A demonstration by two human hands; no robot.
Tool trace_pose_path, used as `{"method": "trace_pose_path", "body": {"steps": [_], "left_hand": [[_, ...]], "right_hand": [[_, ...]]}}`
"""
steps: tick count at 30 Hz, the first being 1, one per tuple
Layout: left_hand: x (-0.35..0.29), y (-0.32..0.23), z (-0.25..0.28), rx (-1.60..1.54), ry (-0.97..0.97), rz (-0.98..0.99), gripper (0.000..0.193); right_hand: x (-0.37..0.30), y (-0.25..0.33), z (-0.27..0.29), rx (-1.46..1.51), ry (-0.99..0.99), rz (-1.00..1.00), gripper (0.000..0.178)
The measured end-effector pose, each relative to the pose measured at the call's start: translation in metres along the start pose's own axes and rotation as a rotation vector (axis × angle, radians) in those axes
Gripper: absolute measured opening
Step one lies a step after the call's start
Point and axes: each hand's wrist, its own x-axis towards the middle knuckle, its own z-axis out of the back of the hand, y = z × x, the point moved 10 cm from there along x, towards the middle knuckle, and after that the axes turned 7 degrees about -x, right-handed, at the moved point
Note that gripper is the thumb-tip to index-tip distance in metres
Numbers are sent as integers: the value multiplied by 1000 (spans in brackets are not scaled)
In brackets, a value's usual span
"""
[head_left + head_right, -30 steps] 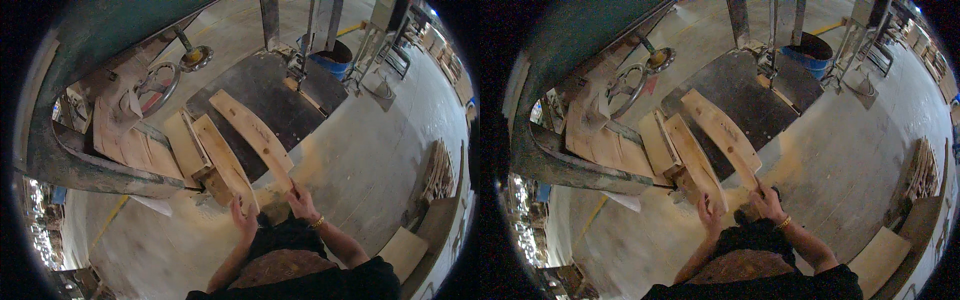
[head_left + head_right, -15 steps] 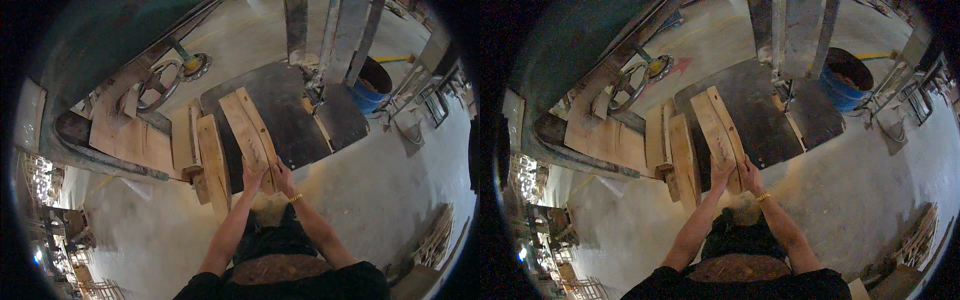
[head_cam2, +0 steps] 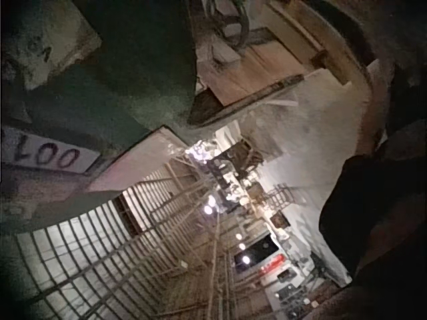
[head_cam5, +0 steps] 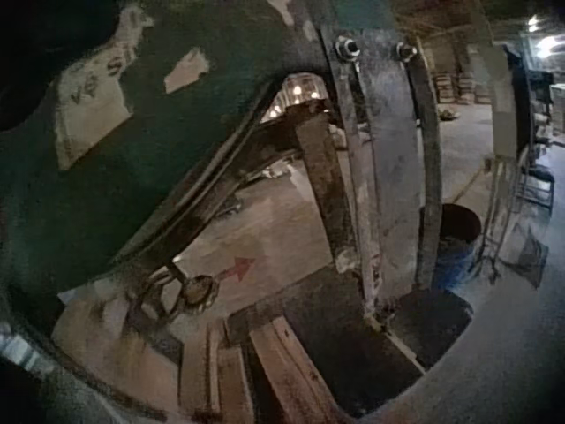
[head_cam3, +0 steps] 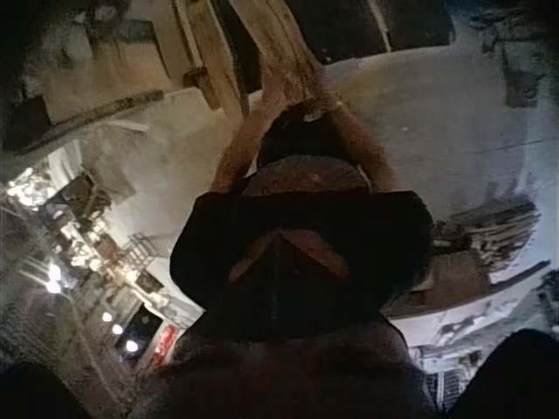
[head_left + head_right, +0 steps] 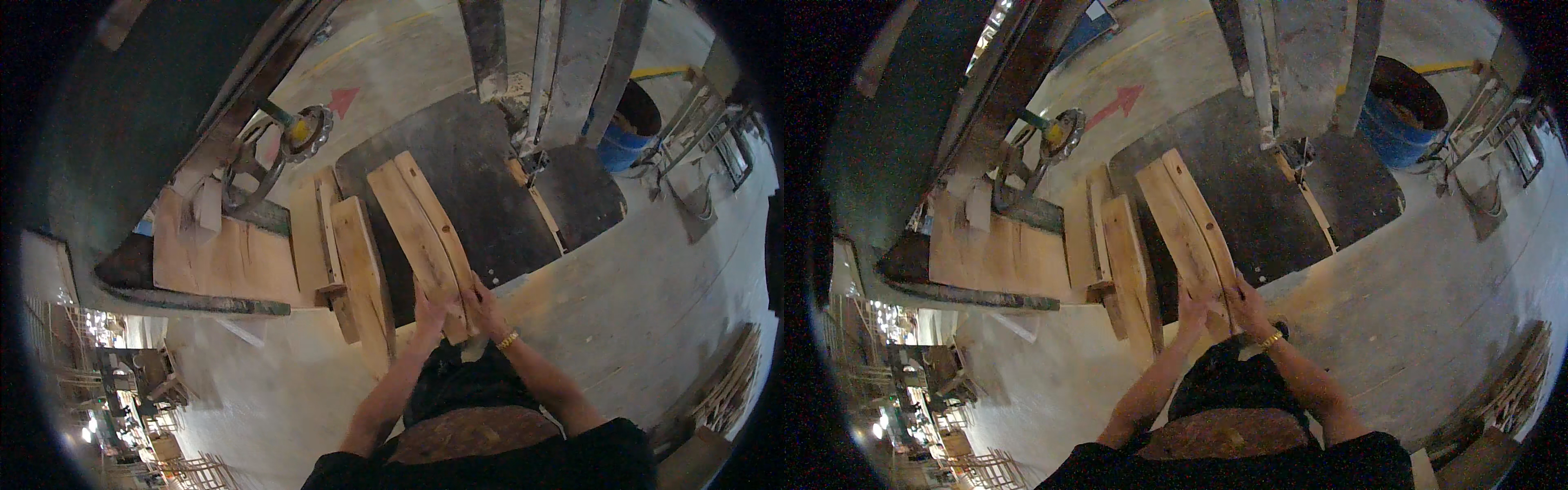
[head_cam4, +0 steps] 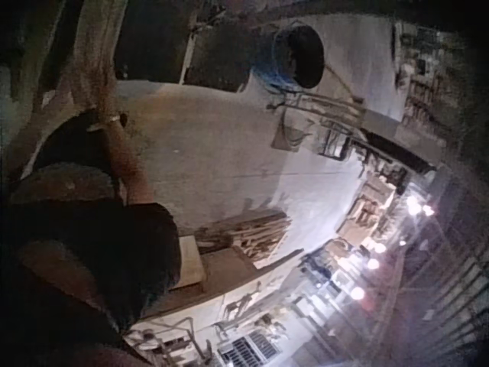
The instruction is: The person handles several curved wooden pieces, stacking and inspecting them. They then use a band saw to cut the edges of the pieces one by one, guiding the wood through the blade and stacking the finished pieces.
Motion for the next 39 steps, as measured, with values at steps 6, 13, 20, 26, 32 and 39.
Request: {"method": "trace_pose_path", "body": {"steps": [6, 13, 20, 26, 32, 39], "left_hand": [[-73, 10, -20, 314, 141, 65, 82], [43, -69, 81, 599, -38, -420, 18], [239, -107, 33, 758, 354, -40, 46], [242, -93, 21, 670, 519, 120, 39], [225, -83, 16, 611, 411, 231, 35], [188, -30, 40, 440, 361, 236, 43]], "right_hand": [[-43, -38, 37, -1, 253, -137, 53], [-30, -23, 51, 167, 330, -93, 45], [-40, -44, 65, 101, 342, -177, 52], [-45, -28, 72, 42, 317, -355, 55], [-103, -34, 101, -2, 29, -304, 58], [-165, -87, 160, 453, -487, -434, 48]]}}
